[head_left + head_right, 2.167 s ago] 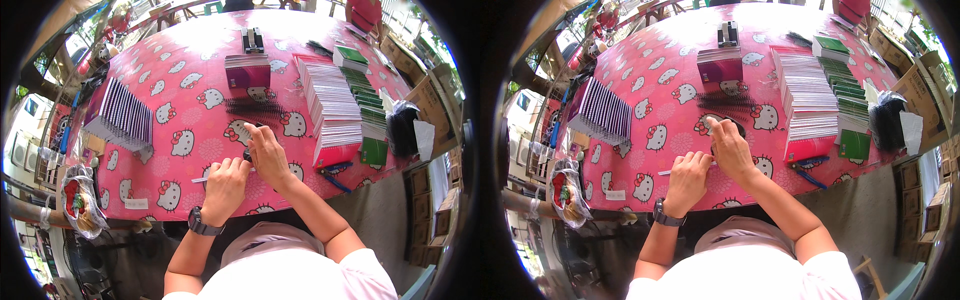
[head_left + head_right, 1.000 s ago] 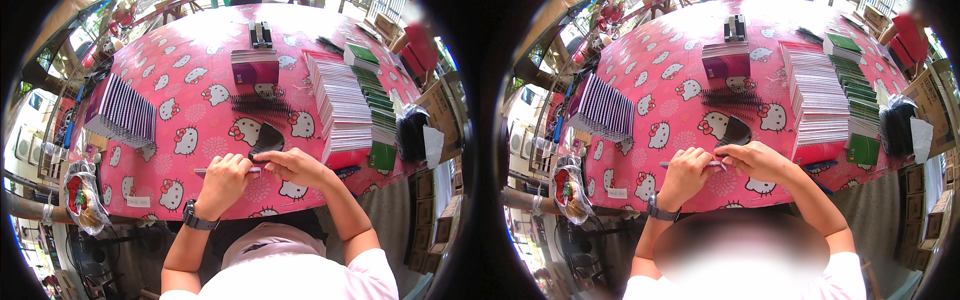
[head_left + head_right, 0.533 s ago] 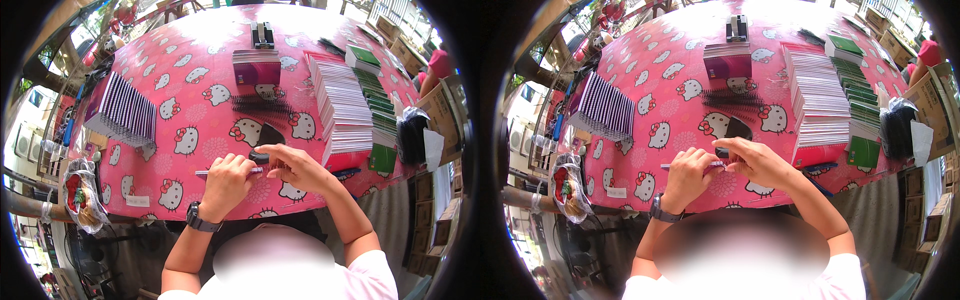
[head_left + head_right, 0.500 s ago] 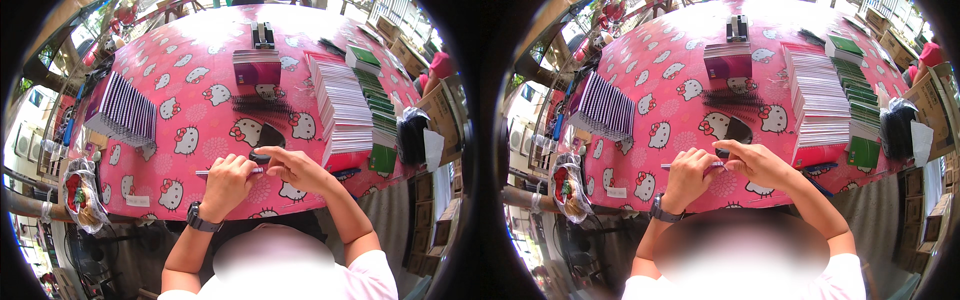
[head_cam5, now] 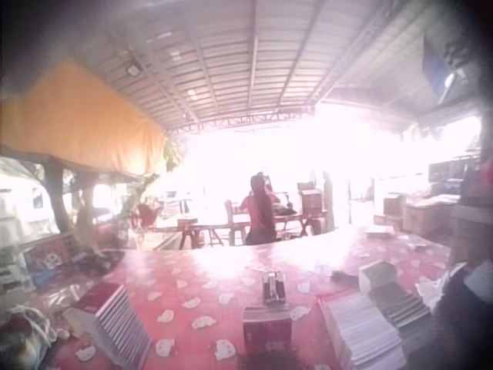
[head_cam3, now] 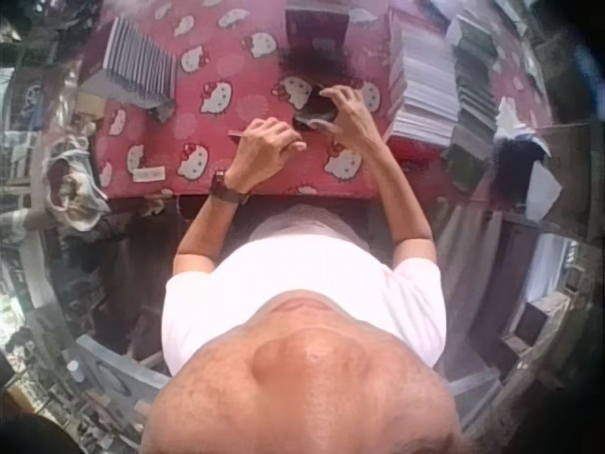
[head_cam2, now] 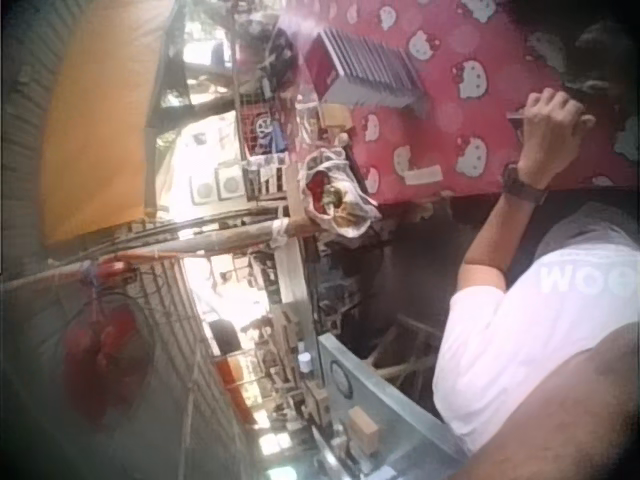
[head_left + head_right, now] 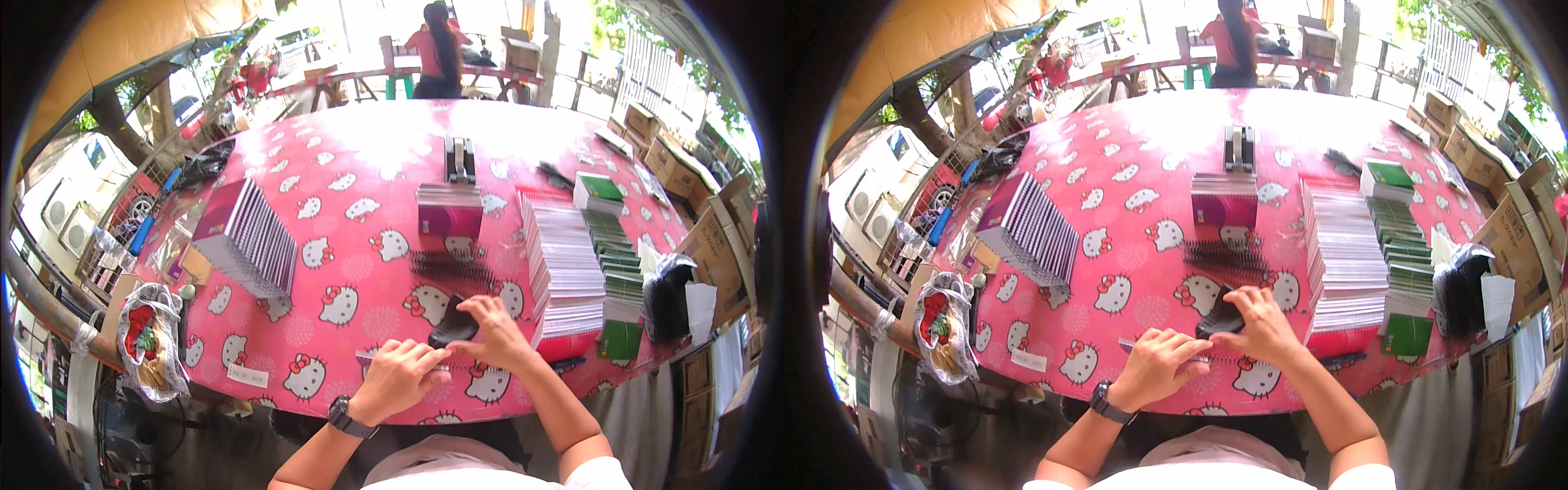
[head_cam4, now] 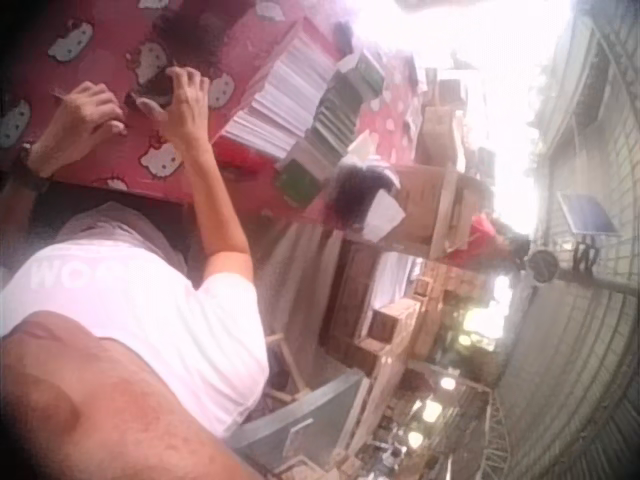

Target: The person inserts spiral bindings into small notebooks and stacks them on a table. They repeatedly pick up a notebook, align the binding, and place the finished item into a growing pile.

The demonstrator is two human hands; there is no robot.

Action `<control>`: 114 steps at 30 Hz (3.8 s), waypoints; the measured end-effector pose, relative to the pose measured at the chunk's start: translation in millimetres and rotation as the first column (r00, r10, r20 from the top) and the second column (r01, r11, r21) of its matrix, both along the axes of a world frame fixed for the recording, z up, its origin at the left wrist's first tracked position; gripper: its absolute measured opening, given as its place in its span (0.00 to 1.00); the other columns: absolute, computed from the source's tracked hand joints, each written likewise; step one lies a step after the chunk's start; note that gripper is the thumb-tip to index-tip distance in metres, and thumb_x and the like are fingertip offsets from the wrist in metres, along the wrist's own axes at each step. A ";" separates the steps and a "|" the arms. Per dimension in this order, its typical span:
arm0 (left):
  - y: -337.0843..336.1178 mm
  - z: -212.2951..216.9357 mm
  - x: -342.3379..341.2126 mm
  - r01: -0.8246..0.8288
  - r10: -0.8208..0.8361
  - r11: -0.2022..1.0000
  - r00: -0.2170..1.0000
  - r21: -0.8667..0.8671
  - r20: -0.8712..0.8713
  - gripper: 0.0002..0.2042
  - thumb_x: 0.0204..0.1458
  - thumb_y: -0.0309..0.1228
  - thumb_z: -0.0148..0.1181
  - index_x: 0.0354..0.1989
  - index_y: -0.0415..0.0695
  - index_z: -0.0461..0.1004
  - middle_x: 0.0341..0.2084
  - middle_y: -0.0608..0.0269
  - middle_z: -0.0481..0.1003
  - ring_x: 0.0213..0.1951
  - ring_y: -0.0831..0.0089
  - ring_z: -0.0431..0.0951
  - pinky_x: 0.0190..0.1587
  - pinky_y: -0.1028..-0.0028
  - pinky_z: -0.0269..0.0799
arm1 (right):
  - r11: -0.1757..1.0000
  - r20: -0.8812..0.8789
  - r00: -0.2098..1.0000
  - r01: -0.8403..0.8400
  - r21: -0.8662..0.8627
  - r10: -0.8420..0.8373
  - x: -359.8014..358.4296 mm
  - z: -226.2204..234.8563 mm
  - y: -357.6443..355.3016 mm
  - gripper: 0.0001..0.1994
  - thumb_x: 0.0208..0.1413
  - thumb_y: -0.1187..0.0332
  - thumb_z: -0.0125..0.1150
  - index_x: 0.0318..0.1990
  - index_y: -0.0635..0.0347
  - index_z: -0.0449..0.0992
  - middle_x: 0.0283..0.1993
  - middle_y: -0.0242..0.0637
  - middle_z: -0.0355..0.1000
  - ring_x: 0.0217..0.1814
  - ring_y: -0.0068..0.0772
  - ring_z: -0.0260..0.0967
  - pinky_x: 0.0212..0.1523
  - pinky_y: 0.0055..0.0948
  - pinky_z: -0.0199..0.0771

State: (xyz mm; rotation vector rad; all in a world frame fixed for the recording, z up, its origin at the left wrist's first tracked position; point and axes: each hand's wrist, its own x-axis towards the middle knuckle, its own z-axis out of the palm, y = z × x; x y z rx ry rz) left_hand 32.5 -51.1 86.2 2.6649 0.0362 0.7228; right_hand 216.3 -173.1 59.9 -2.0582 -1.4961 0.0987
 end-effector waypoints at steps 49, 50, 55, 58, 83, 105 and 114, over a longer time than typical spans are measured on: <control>21.9 -25.7 -29.4 -0.453 0.516 0.842 0.835 -0.294 0.191 0.40 0.39 0.36 0.72 0.62 0.43 0.58 0.49 0.58 0.70 0.47 0.67 0.74 0.62 0.53 0.49 | 0.939 -0.796 0.523 -0.306 0.159 0.305 -4.1 8.7 5.9 0.24 0.44 0.46 0.67 0.42 0.53 0.79 0.42 0.40 0.70 0.51 0.39 0.62 0.51 0.35 0.63; 23.8 -34.2 -34.2 -0.331 0.463 0.783 0.876 -0.527 0.137 0.37 0.41 0.32 0.71 0.61 0.43 0.59 0.48 0.58 0.71 0.47 0.69 0.73 0.60 0.57 0.54 | 0.908 -0.829 0.405 -0.326 0.265 0.387 -12.3 15.1 7.1 0.23 0.44 0.46 0.67 0.42 0.53 0.79 0.41 0.40 0.69 0.50 0.39 0.63 0.51 0.34 0.63; 24.0 -72.2 -37.5 0.088 0.339 0.436 0.906 -0.896 0.254 0.25 0.49 0.16 0.61 0.57 0.39 0.63 0.45 0.58 0.71 0.46 0.76 0.72 0.46 0.79 0.71 | 0.969 -0.562 0.798 -0.247 0.025 0.218 -12.5 -2.3 18.4 0.29 0.43 0.42 0.66 0.44 0.57 0.78 0.42 0.39 0.70 0.52 0.36 0.63 0.54 0.33 0.61; 20.6 -73.8 -35.6 0.079 0.396 0.360 0.890 -0.929 0.229 0.22 0.50 0.16 0.59 0.55 0.39 0.67 0.44 0.60 0.71 0.44 0.77 0.73 0.47 0.79 0.71 | 0.861 -0.848 0.209 -0.277 0.426 0.486 -13.2 2.9 17.3 0.28 0.42 0.43 0.67 0.42 0.58 0.78 0.39 0.38 0.71 0.49 0.35 0.64 0.52 0.33 0.62; 17.8 -71.8 -34.5 -0.063 0.397 0.512 0.902 -0.857 0.171 0.20 0.52 0.18 0.58 0.55 0.42 0.72 0.40 0.68 0.70 0.39 0.84 0.69 0.39 0.83 0.67 | 0.953 -0.841 0.507 -0.302 0.031 0.188 -24.9 1.4 38.3 0.23 0.49 0.53 0.66 0.45 0.63 0.75 0.40 0.31 0.68 0.40 0.19 0.63 0.40 0.21 0.63; 36.4 -12.0 -23.9 0.336 0.193 0.341 0.889 -0.878 0.415 0.18 0.44 0.12 0.63 0.38 0.44 0.62 0.35 0.58 0.74 0.39 0.75 0.75 0.44 0.76 0.73 | 0.896 -0.432 0.812 -0.232 0.378 0.392 -64.3 71.2 62.0 0.12 0.45 0.70 0.70 0.36 0.62 0.73 0.30 0.36 0.68 0.31 0.33 0.70 0.32 0.27 0.72; 46.4 -8.8 -36.6 0.322 0.275 0.282 0.876 -0.904 0.397 0.16 0.46 0.15 0.63 0.36 0.43 0.62 0.33 0.57 0.76 0.38 0.77 0.76 0.42 0.78 0.73 | 0.880 -0.217 0.871 -0.372 0.297 0.441 -72.3 81.1 80.6 0.08 0.50 0.71 0.63 0.35 0.61 0.71 0.32 0.38 0.68 0.34 0.40 0.68 0.34 0.34 0.69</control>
